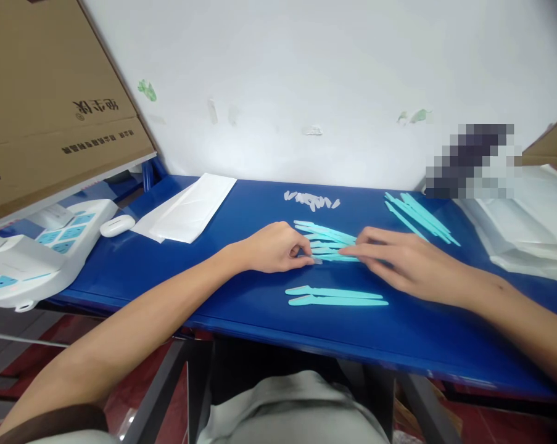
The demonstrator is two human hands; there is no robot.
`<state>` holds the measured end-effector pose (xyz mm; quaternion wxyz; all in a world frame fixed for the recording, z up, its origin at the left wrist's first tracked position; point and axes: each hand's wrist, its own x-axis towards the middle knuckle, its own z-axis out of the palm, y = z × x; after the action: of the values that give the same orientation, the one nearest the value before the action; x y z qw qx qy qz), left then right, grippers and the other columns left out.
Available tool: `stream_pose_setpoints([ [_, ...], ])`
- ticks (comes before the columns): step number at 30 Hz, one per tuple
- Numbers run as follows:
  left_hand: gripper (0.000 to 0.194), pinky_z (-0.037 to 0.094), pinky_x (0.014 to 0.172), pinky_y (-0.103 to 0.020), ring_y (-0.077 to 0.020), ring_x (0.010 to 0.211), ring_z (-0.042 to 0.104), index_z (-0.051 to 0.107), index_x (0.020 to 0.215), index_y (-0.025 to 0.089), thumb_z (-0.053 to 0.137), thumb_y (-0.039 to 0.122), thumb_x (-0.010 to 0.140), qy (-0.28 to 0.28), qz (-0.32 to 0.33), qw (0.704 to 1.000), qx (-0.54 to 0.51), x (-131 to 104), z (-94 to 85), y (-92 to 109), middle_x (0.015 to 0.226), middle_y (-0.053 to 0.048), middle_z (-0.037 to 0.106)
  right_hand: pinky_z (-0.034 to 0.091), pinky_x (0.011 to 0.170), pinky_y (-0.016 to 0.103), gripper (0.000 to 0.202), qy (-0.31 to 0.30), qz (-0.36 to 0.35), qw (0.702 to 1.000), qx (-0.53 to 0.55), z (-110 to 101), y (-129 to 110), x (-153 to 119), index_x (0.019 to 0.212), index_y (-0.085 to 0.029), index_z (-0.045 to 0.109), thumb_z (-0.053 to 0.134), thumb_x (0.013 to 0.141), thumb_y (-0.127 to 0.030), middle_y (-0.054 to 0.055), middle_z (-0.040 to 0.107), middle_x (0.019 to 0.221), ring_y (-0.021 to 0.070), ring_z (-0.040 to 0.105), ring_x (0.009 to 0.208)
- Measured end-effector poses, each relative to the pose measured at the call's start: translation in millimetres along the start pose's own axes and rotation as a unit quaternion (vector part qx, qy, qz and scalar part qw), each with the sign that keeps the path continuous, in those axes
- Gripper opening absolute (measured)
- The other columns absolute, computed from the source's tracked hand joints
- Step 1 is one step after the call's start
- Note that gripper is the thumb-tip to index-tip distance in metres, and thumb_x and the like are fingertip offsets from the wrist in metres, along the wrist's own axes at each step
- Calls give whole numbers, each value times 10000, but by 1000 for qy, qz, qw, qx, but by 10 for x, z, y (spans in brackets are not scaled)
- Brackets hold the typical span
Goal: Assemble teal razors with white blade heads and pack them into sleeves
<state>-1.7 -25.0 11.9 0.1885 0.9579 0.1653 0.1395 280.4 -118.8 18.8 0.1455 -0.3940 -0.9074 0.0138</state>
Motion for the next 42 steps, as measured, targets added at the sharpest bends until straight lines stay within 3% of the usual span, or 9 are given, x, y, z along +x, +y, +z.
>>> stream_pose_setpoints([
  [14,228,378,594,-246,-100,541,535,803,882,160,683,339,953,-3,-5,1000,3,6,4,4,602,15,614,458,661,320,416,5,-41,994,-101,38,-117,38,1250,-229,761,437,996,-169,98,655,963,210,611,788],
  [19,211,406,662,-261,-136,670,593,798,885,161,676,316,959,-8,8,1000,29,19,11,-3,702,-19,663,403,572,283,433,-8,-28,995,-93,58,-146,43,1293,-241,739,418,1012,-163,100,662,1060,158,597,689],
  [25,192,453,751,-288,-173,814,640,802,934,167,662,291,977,-9,37,999,28,9,-3,-16,865,-62,719,499,724,332,400,-11,-30,997,-64,67,-59,40,1290,-246,738,432,1036,-203,93,731,992,218,675,838],
  [29,174,463,766,-294,-183,839,651,798,944,166,663,269,982,-10,50,998,22,6,-5,4,868,-65,739,486,663,304,399,-12,-33,997,-70,49,-81,41,1283,-239,738,434,1030,-188,85,727,996,184,673,745],
  [33,169,462,749,-285,-173,803,639,794,925,151,674,256,980,-4,63,998,9,23,49,21,840,-63,729,439,561,254,419,-18,-35,997,-73,94,-165,60,1311,-225,718,440,1011,-135,72,715,1020,124,636,620],
  [42,140,461,706,-268,-149,723,617,788,909,153,670,198,969,24,47,999,-11,32,173,11,812,-52,694,420,553,248,381,20,-24,994,-105,310,-216,105,1244,-220,734,438,1017,-143,53,717,947,127,638,650],
])
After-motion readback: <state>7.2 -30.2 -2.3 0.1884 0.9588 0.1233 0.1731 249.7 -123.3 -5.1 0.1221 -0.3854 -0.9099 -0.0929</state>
